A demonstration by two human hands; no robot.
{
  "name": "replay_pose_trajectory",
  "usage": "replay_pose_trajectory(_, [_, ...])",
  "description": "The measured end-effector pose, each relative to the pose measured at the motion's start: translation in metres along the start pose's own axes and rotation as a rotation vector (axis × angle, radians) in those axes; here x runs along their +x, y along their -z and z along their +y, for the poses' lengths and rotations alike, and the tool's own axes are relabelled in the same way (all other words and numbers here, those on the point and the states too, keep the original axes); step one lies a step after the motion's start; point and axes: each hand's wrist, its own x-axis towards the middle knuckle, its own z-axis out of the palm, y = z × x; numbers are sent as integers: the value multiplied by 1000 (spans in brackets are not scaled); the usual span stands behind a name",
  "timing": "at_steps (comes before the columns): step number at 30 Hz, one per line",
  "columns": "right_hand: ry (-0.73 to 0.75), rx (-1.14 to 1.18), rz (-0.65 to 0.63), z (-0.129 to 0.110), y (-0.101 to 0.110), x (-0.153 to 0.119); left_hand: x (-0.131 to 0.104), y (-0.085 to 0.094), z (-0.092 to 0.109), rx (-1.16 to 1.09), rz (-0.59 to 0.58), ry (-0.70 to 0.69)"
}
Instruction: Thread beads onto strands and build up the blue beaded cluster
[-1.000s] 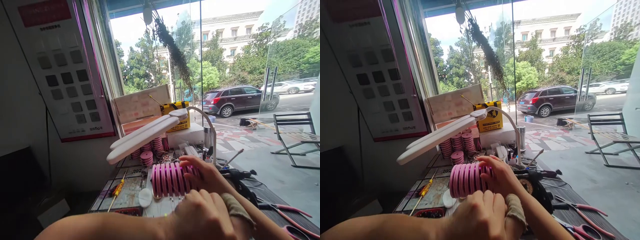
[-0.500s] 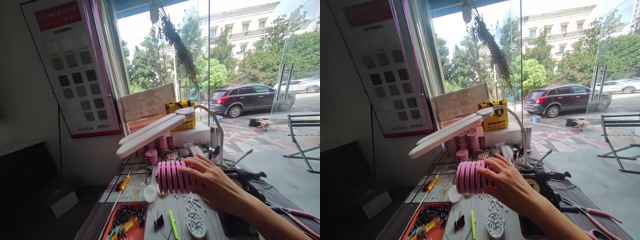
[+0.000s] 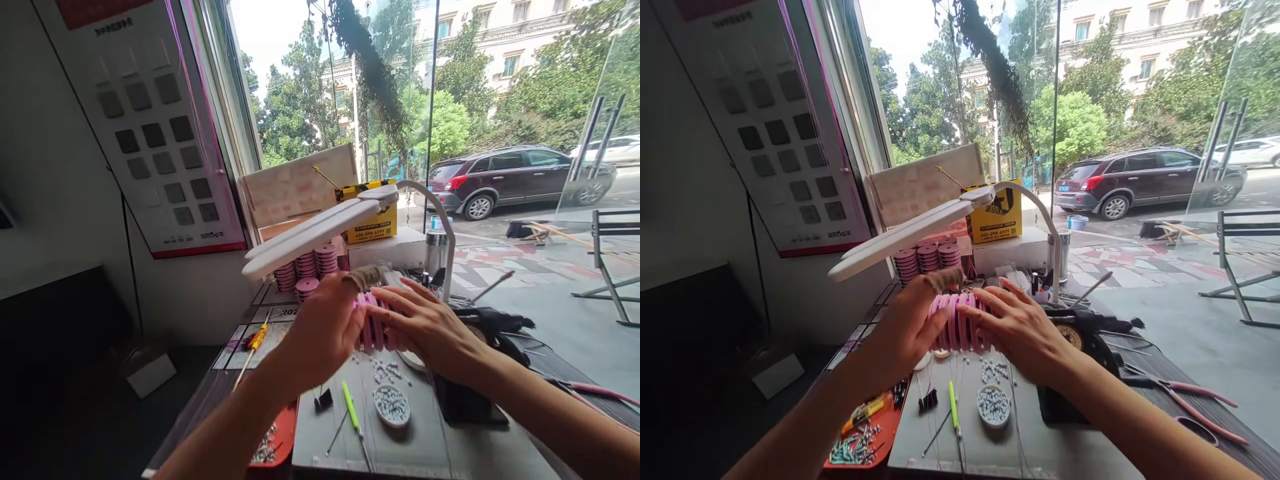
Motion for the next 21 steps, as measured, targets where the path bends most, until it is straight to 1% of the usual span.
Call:
replay_pose_trajectory(3, [30, -69, 75, -6, -1, -8, 7, -15, -19, 132, -175, 28])
replay_pose_trajectory(4, [49, -82, 112, -10, -1, -13, 9, -20, -24, 164, -210, 36])
replay_pose_trajectory(6, [82, -75, 174, -23, -3, -25, 11, -26, -28, 199, -236, 35])
replay_pose_trajectory(9, [89, 9, 216, -48, -9, -48, 7, -29, -28, 206, -217, 16])
replay_pose_trajectory(11, [64, 64, 229, -65, -16, -61, 3, -29, -27, 182, -165, 19])
replay_pose_trajectory(13, [42, 84, 239, -78, -22, -72, -1, -30, -27, 147, -84, 35])
replay_pose_trajectory(17, [35, 84, 218, -94, -30, -88, -8, -38, -25, 27, 102, 95])
replay_pose_trajectory(19, [37, 71, 219, -97, -31, -92, -13, -46, -23, -51, 238, 162])
replay_pose_trajectory(21, [45, 55, 233, -97, -32, -95, -20, -56, -21, -186, 436, 274])
